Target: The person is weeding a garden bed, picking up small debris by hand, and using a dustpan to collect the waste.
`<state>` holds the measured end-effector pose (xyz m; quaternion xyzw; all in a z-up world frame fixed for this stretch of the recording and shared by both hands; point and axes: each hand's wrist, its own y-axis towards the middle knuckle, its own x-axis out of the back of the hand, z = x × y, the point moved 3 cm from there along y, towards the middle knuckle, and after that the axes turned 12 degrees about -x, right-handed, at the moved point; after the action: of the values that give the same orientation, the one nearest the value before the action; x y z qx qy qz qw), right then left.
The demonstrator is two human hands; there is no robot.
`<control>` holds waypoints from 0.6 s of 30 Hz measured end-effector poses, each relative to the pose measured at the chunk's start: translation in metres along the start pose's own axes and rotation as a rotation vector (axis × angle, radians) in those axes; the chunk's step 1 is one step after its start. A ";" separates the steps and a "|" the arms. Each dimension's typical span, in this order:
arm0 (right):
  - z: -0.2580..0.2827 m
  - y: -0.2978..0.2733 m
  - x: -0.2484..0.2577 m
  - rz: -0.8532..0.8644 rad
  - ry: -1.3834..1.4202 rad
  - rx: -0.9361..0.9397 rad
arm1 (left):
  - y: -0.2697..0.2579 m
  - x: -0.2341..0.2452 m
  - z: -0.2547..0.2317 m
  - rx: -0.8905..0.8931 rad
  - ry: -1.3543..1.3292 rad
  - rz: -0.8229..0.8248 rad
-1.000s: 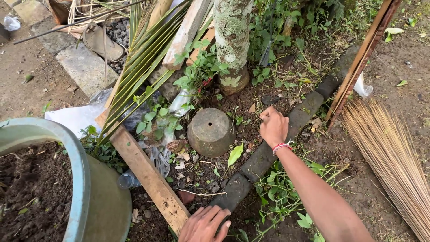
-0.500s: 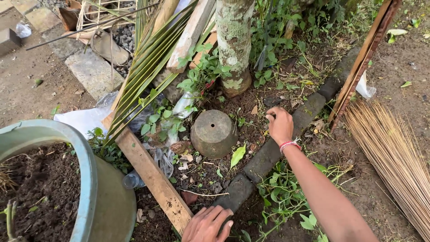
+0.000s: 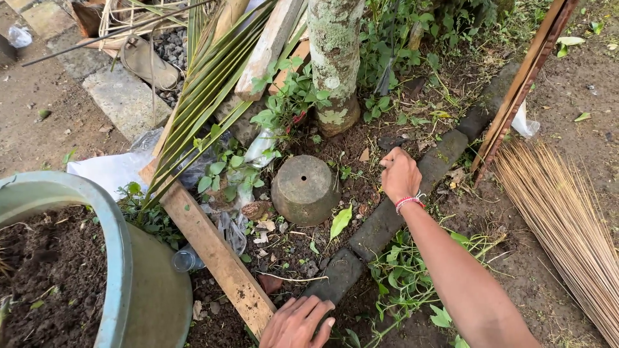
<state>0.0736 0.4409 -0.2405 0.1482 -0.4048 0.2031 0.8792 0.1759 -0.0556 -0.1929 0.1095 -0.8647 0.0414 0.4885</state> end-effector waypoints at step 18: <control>0.008 -0.008 0.009 0.045 -0.029 0.047 | 0.000 -0.008 0.006 -0.028 0.009 -0.007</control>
<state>0.0772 0.4330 -0.2287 0.1624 -0.4159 0.2302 0.8646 0.1753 -0.0554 -0.2030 0.1052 -0.8626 0.0280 0.4941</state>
